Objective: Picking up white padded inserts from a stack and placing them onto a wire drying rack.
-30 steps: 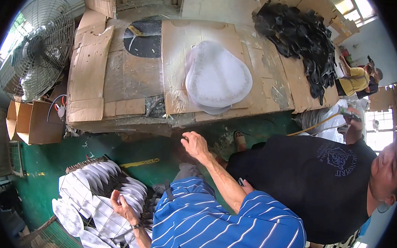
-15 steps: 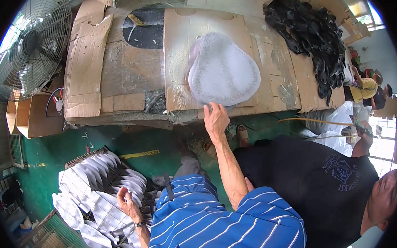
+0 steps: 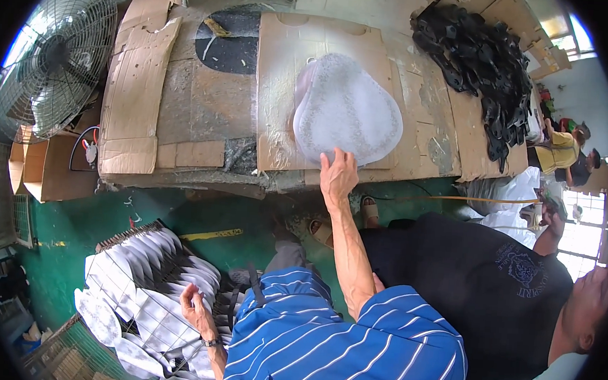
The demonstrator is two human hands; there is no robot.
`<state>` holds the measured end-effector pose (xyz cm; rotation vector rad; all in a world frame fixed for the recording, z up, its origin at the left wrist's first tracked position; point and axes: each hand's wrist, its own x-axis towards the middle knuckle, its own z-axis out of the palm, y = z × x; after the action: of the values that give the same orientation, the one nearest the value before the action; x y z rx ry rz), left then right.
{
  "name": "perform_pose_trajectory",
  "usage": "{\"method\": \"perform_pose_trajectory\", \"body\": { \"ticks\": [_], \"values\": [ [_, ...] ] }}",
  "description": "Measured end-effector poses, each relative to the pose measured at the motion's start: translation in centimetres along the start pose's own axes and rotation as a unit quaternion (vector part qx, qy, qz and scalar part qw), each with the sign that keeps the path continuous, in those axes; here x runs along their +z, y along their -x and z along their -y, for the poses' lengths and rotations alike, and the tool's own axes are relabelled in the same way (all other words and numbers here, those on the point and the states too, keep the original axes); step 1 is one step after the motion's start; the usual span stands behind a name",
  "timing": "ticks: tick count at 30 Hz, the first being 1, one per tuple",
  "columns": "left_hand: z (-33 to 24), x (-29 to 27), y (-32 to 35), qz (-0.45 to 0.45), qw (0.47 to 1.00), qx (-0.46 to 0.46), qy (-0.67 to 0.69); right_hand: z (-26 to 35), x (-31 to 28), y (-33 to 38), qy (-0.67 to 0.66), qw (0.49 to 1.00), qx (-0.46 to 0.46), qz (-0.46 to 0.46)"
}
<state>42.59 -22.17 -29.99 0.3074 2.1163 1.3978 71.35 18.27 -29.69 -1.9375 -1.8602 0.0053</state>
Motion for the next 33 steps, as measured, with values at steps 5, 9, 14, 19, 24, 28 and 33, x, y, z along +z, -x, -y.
{"method": "perform_pose_trajectory", "body": {
  "ticks": [5, 9, 14, 19, 24, 28, 33],
  "values": [
    [0.1, 0.1, -0.2, -0.001, 1.000, -0.003, 0.008, -1.6, 1.3, -1.2, -0.008, 1.000, -0.009, 0.018],
    [0.0, 0.2, -0.6, 0.000, 0.999, -0.002, 0.035, -2.0, 0.5, -3.8, -0.028, 0.993, 0.051, 0.100],
    [-2.5, 1.2, -1.7, 0.038, 0.997, 0.051, 0.036, -4.0, -1.1, -11.8, 0.063, 0.993, -0.040, 0.097],
    [-5.7, 2.0, -2.4, 0.053, 0.994, 0.079, 0.057, 5.1, -8.3, -21.1, 0.097, 0.970, -0.215, -0.059],
    [-10.6, 3.6, -1.1, 0.127, 0.977, 0.065, 0.161, 18.2, -18.4, -19.7, 0.086, 0.935, -0.330, -0.098],
    [-15.4, 4.1, 1.3, 0.283, 0.933, 0.001, 0.222, 26.5, -23.3, -10.9, 0.079, 0.920, -0.383, -0.020],
    [-15.3, 4.6, 2.9, 0.345, 0.819, -0.038, 0.457, 31.7, -24.0, 2.1, 0.010, 0.828, -0.538, 0.155]
  ]
}}
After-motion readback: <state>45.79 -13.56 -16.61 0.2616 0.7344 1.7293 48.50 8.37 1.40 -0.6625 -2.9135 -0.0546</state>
